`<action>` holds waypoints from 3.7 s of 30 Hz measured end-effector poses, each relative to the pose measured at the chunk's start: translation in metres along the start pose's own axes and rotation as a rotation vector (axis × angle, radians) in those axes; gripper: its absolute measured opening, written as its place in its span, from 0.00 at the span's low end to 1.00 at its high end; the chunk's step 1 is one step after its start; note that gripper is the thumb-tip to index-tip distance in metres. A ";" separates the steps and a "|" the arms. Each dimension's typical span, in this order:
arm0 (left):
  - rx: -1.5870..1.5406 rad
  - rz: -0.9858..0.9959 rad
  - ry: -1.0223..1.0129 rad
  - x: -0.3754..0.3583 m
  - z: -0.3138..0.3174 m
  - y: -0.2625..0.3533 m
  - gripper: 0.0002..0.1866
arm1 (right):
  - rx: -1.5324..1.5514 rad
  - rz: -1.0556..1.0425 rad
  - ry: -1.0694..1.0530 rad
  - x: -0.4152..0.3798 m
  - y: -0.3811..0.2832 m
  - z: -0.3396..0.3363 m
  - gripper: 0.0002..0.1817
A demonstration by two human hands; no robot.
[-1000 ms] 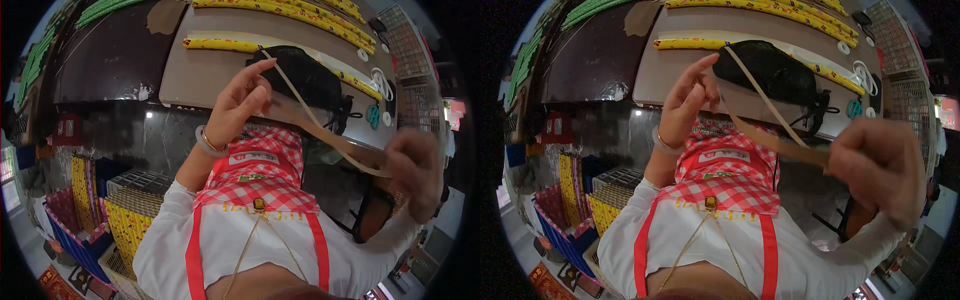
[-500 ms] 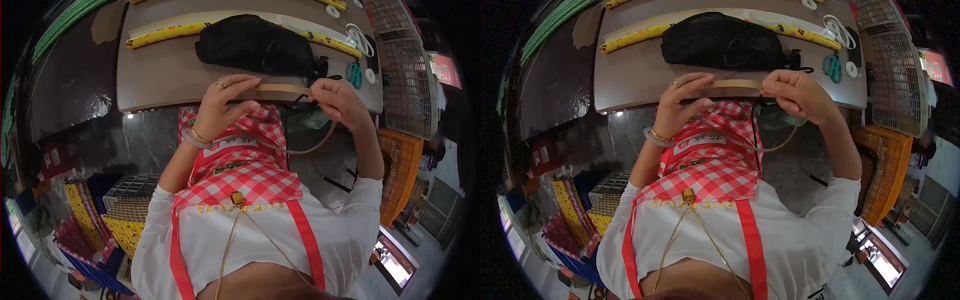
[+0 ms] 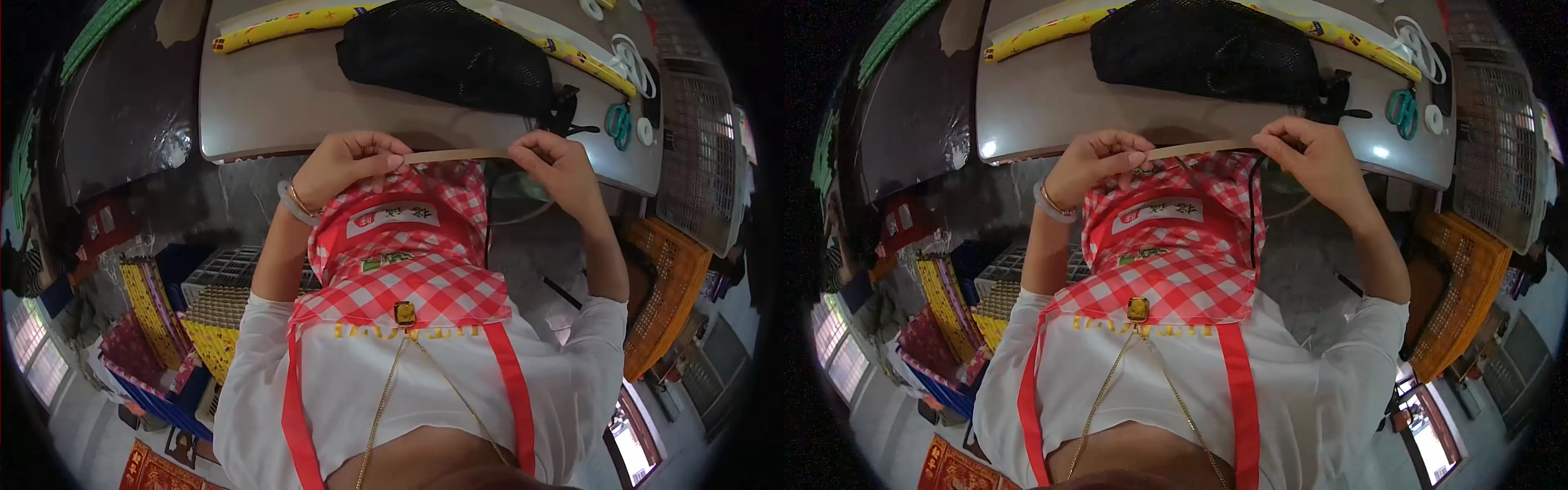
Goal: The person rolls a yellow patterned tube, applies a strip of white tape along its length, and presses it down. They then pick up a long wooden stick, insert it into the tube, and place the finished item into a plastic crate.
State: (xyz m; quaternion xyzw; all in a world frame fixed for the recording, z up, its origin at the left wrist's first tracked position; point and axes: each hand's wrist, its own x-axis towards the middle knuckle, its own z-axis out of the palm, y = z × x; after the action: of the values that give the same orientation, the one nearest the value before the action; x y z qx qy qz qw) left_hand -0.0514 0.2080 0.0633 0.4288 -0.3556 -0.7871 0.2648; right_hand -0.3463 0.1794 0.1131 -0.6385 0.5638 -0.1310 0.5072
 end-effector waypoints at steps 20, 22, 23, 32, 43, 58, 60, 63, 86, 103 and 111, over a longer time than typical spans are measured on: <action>0.547 0.585 0.563 -0.039 -0.094 0.074 0.07 | -0.243 -0.585 -0.145 0.073 -0.104 -0.030 0.04; 0.897 0.662 0.750 -0.031 -0.109 0.092 0.07 | -0.198 -0.526 -0.195 0.106 -0.114 -0.030 0.05; 0.898 0.660 0.760 -0.025 -0.118 0.096 0.07 | -0.159 -0.533 -0.205 0.126 -0.115 -0.028 0.06; 0.876 0.533 0.785 0.025 -0.213 0.108 0.09 | -0.079 -0.282 -0.451 0.237 -0.115 0.001 0.13; 0.663 0.281 0.764 0.031 -0.226 0.102 0.11 | -0.065 -0.013 -0.422 0.238 -0.111 0.029 0.16; 0.571 0.326 0.957 0.032 -0.225 0.093 0.17 | -0.388 -0.328 -0.300 0.252 -0.104 0.040 0.11; 0.607 0.319 0.991 0.032 -0.230 0.092 0.18 | -0.419 -0.290 -0.305 0.258 -0.101 0.039 0.10; 0.587 0.287 0.987 0.031 -0.231 0.093 0.20 | -0.405 -0.223 -0.307 0.260 -0.103 0.040 0.09; 0.677 0.338 1.030 0.032 -0.245 0.084 0.11 | -0.494 -0.207 -0.187 0.268 -0.102 0.046 0.09; 0.560 0.308 0.942 0.025 -0.256 0.082 0.16 | -0.521 -0.228 -0.198 0.271 -0.098 0.048 0.09; 0.630 0.330 1.058 0.028 -0.249 0.083 0.18 | -0.562 -0.213 -0.191 0.273 -0.104 0.050 0.09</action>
State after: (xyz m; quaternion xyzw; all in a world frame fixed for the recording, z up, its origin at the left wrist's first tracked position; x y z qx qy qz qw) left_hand 0.1595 0.0551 0.0202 0.7566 -0.4524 -0.2755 0.3834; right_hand -0.1579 -0.0442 0.0622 -0.8186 0.4577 0.0380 0.3449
